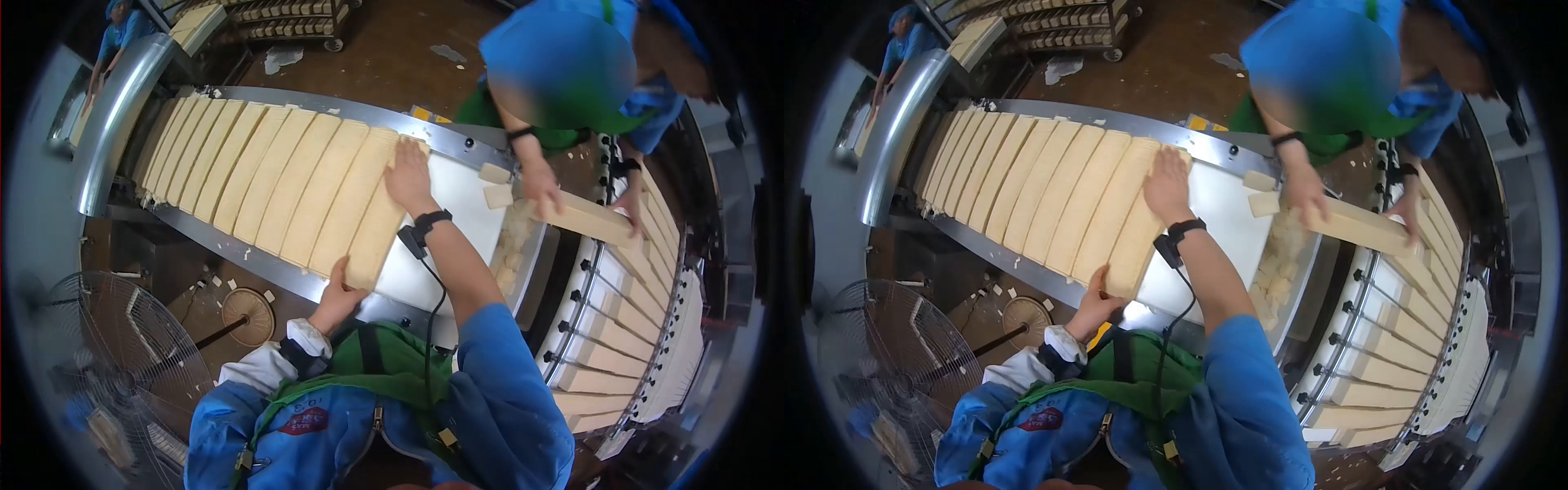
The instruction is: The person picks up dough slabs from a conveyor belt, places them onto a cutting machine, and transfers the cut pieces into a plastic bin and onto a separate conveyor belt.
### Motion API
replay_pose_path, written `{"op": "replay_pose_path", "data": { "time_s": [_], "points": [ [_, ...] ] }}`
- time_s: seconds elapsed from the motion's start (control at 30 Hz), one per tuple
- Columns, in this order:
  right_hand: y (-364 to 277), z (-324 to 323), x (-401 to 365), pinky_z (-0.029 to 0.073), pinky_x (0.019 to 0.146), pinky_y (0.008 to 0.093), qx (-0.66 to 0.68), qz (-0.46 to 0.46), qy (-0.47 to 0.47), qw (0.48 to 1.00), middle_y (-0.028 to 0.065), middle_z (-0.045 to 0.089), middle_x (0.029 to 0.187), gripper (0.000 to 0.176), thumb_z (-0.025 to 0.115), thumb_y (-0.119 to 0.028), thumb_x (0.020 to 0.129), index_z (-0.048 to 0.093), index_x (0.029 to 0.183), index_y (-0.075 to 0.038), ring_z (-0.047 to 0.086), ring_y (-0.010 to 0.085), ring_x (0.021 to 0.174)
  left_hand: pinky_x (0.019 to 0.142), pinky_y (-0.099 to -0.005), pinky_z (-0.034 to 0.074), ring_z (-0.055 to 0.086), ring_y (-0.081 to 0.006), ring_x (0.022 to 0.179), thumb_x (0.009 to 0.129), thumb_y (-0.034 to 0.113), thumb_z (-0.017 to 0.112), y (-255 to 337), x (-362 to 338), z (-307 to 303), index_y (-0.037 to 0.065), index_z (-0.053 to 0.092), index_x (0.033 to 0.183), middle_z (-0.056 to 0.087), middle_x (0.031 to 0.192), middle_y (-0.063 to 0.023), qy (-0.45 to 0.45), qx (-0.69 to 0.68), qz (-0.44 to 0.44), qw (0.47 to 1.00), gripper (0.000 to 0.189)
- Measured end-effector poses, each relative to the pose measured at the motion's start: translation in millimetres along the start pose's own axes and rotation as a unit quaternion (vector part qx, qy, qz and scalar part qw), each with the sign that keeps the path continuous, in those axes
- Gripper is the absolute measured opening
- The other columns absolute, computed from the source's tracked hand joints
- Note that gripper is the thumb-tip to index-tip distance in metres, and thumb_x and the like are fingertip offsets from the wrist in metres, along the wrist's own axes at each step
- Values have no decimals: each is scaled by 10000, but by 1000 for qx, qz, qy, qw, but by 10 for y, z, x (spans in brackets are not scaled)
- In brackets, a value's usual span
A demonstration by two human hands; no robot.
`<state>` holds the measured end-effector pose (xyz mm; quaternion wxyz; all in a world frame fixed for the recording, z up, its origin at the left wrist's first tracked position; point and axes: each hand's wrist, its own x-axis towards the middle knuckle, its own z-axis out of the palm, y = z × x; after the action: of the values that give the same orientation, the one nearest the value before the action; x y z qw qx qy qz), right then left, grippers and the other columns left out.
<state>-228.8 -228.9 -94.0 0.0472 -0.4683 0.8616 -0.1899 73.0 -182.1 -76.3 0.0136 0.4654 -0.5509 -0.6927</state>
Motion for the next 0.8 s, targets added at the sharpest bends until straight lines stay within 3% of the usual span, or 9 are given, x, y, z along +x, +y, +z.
{"op": "replay_pose_path", "data": {
  "time_s": [0.17,0.2,0.37,0.43,0.53,0.6,0.7,0.73,0.8],
  "points": [
    [-7,21,-16,144,1272,474,-52,38,-42,997,210,304,1636,652,522,-301,988,380,1515,56,220,336,1546,661,-278,490,591,-142,755,818,62,781,194,8,-117,107,201,1629,622,889,-61,-68,-19,-34,997,997],
    [-15,16,6,188,1249,495,-74,24,2,997,200,413,1561,663,577,-320,935,440,1468,48,319,332,1492,645,-274,475,575,-135,745,821,66,774,252,-12,-115,102,166,1636,605,878,-52,-73,-22,-47,996,1017],
    [-142,-330,478,268,1165,564,-70,134,-51,987,183,552,1362,707,676,-404,793,540,1345,15,447,317,1360,602,-266,432,538,-126,705,826,76,735,476,-11,17,93,91,1630,575,820,-47,-89,-37,-82,992,1030],
    [-64,-386,397,283,1139,590,-79,174,-78,978,184,565,1334,719,693,-434,763,561,1318,3,463,321,1340,642,-310,489,595,-186,747,815,87,739,494,-38,99,77,149,1615,631,895,-88,-79,-32,-76,994,994],
    [249,-645,167,302,1123,605,-132,204,-101,965,194,561,1350,729,701,-469,754,573,1299,-1,470,329,1342,815,-419,559,701,-360,952,746,215,787,106,110,274,67,211,1590,670,1161,-261,-59,89,59,993,1032],
    [640,-806,-137,325,1123,581,-181,255,-76,947,200,560,1365,727,712,-490,752,583,1273,0,476,328,1349,851,-465,558,698,-423,972,719,240,803,412,48,279,90,241,1575,682,1111,-289,-104,193,55,974,1036],
    [1179,-1272,-736,426,1079,516,-118,316,-82,938,242,604,1308,775,751,-529,718,598,1247,16,556,361,1276,871,-479,564,698,-443,1009,687,270,831,522,172,370,136,310,1539,701,1081,-275,-113,315,111,936,1007],
    [1327,-1410,-909,469,1053,459,-12,379,-120,918,276,604,1319,865,828,-505,669,566,1283,45,585,370,1255,871,-474,568,698,-437,1023,678,278,841,475,220,394,154,338,1524,707,1079,-261,-110,350,140,919,993],
    [1349,-1663,-1384,474,1055,450,75,302,-122,942,298,588,1338,907,880,-440,626,546,1317,41,597,371,1245,875,-494,566,692,-453,1009,668,276,845,521,240,421,176,379,1500,710,1064,-257,-110,368,154,911,959]
  ]
}}
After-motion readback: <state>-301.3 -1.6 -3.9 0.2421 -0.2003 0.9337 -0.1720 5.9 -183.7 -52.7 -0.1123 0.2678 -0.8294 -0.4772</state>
